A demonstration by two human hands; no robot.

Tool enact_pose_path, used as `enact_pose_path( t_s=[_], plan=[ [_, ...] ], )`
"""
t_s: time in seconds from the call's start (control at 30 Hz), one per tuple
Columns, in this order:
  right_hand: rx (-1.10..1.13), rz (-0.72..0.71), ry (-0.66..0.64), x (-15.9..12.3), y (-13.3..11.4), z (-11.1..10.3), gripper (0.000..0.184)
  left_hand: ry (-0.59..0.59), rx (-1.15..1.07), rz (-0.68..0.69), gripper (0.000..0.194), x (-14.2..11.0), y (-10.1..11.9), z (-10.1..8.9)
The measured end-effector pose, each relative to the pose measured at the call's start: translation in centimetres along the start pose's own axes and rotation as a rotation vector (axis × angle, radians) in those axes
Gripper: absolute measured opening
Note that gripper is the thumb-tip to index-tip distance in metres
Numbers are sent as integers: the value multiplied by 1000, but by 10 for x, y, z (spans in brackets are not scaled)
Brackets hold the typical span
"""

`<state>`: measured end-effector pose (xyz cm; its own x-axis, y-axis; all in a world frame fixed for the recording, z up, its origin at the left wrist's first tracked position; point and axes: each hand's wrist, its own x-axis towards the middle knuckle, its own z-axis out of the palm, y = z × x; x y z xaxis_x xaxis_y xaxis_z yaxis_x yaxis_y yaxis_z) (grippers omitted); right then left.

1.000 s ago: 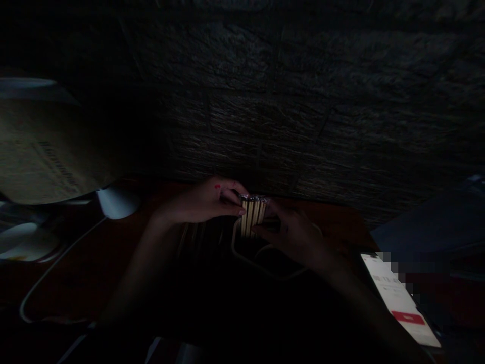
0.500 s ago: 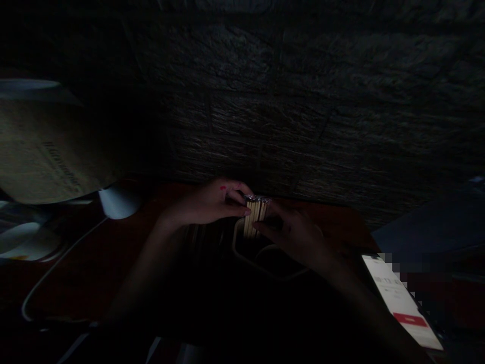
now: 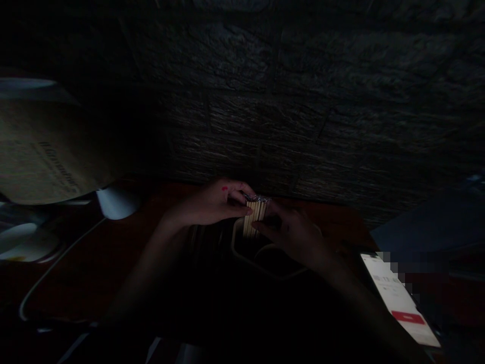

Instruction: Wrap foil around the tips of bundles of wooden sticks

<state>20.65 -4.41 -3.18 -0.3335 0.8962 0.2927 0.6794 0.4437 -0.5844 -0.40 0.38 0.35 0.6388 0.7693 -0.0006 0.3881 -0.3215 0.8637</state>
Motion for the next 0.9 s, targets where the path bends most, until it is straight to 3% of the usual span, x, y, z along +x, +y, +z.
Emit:
enact_pose_path(
  t_s=[0.57,0.9],
  plan=[
    [3,23,-91,2,0,-1,26,-2,-1,5,27,5,-4,2],
    [-1,6,-67,1,2,2,36,28,-22,31,24,6,1,6]
  ],
)
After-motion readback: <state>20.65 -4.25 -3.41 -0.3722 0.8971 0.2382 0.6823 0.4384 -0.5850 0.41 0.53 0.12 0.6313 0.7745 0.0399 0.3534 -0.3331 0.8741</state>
